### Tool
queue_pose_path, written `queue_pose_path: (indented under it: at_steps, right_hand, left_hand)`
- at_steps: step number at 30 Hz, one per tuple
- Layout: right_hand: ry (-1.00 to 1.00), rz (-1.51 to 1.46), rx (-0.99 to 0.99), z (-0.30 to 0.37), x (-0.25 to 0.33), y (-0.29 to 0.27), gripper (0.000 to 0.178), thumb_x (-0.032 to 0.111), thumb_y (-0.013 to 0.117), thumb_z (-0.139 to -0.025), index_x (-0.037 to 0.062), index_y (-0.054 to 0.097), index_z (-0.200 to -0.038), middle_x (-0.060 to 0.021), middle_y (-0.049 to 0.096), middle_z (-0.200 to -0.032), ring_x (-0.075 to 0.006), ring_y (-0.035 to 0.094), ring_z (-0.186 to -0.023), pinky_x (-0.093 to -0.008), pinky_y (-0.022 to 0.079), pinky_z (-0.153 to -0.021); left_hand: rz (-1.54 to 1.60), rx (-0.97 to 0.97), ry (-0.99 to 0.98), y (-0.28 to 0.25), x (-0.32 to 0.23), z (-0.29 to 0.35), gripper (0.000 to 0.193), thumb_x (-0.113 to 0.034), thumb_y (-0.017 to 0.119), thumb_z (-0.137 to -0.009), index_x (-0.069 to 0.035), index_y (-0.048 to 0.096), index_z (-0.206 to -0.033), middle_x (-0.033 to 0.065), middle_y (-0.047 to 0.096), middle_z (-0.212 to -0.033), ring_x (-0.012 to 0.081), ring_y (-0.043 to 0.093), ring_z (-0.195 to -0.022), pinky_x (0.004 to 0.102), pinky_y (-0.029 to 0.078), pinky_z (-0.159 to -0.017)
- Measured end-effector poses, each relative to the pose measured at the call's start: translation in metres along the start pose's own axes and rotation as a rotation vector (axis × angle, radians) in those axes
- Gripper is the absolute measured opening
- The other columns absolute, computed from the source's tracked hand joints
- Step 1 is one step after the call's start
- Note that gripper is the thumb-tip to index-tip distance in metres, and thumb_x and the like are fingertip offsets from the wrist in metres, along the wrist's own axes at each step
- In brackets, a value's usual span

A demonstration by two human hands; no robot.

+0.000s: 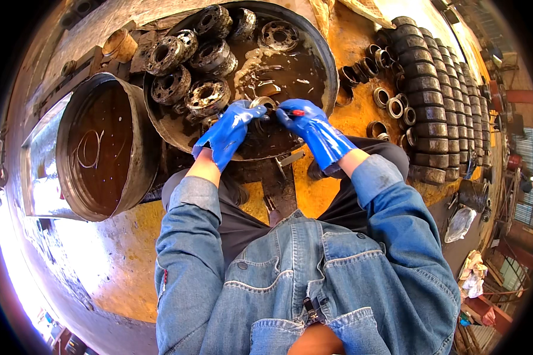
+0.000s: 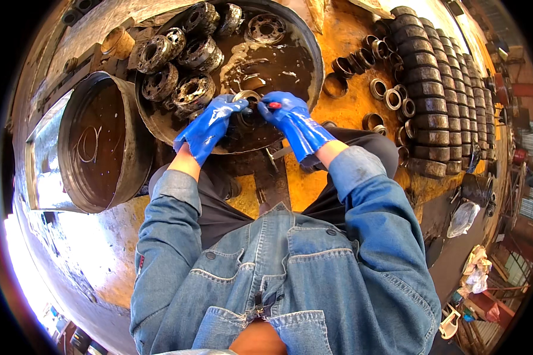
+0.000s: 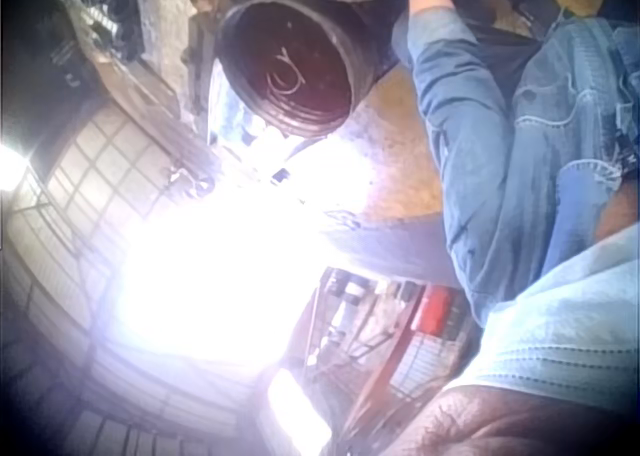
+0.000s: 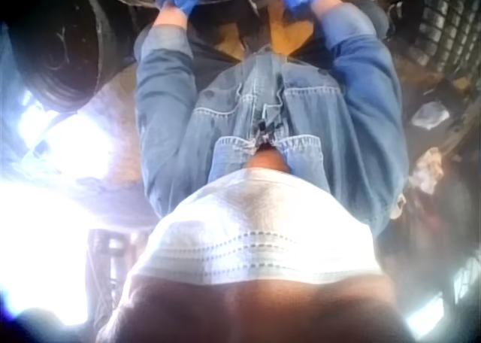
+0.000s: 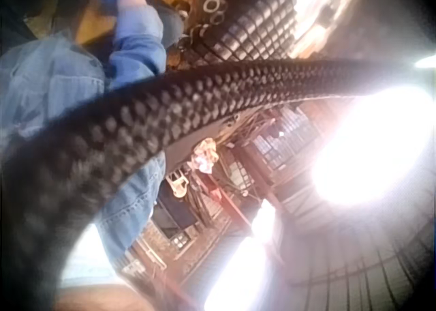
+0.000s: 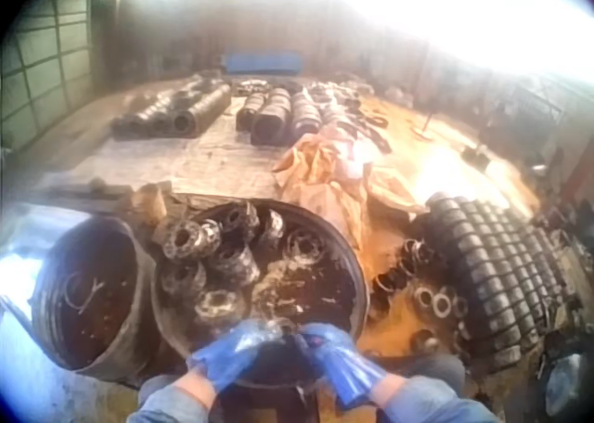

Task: The person sits on the floor and cleans greasy metal rings using a red-handled brush. They repeatedly scrub the rings, dip them into a bucket of dark liquid, and place them into a larger basin containing other parts.

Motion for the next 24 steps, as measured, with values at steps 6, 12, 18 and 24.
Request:
queue_pose_path:
  at_steps: [6,12,18,24]
  right_hand:
    - [0.04,-0.194,-0.033,-0.006,-0.013,-0.051,0.029,0.037,0.066,-0.091,0.0106,0.076,-0.097,-0.0123,0.075,-0.093,-0.0307,0.072,-0.088,-0.0388,0.057,-0.079]
    - [0.392,-0.404,-0.203,-0.036,-0.044,-0.086,0.037,0.033,0.068,-0.088,0.0008,0.073,-0.106,-0.0107,0.073,-0.085,-0.017,0.065,-0.079,-0.0324,0.053,-0.078]
    - [0.006,-0.503,-0.54,-0.033,-0.01,-0.106,0.034,0.024,0.065,-0.094,-0.0029,0.071,-0.114,-0.01,0.073,-0.087,-0.0136,0.066,-0.077,-0.0306,0.054,-0.074]
    - [0.276,-0.529,-0.053,-0.04,-0.032,-0.024,0.033,0.029,0.058,-0.09,-0.0016,0.07,-0.095,-0.0262,0.069,-0.093,-0.0418,0.068,-0.087,-0.0449,0.052,-0.083]
  left_hand:
    - [0.036,-0.064,-0.018,0.023,0.005,-0.009,0.04,-0.011,0.084,-0.081,0.004,0.067,-0.114,0.011,0.073,-0.1,0.0156,0.068,-0.088,0.0292,0.054,-0.081]
    - [-0.067,-0.015,0.011,0.043,-0.01,-0.006,0.034,-0.018,0.077,-0.093,0.006,0.066,-0.113,0.0114,0.075,-0.098,0.0184,0.071,-0.089,0.0308,0.057,-0.082]
    - [0.222,0.178,-0.19,0.052,-0.015,0.022,0.033,-0.031,0.069,-0.099,-0.002,0.067,-0.114,0.0074,0.072,-0.103,0.0193,0.071,-0.086,0.0307,0.055,-0.072]
    - [0.299,0.128,-0.287,0.055,-0.011,0.016,0.037,-0.031,0.062,-0.102,0.0,0.065,-0.121,0.0103,0.072,-0.107,0.0195,0.071,-0.086,0.032,0.055,-0.068]
Point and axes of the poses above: each hand's wrist, its own z-axis away from the middle knuckle, its own y-axis out of the palm, x = y × z, the point moved 4 cm from there along -z, towards the middle knuckle
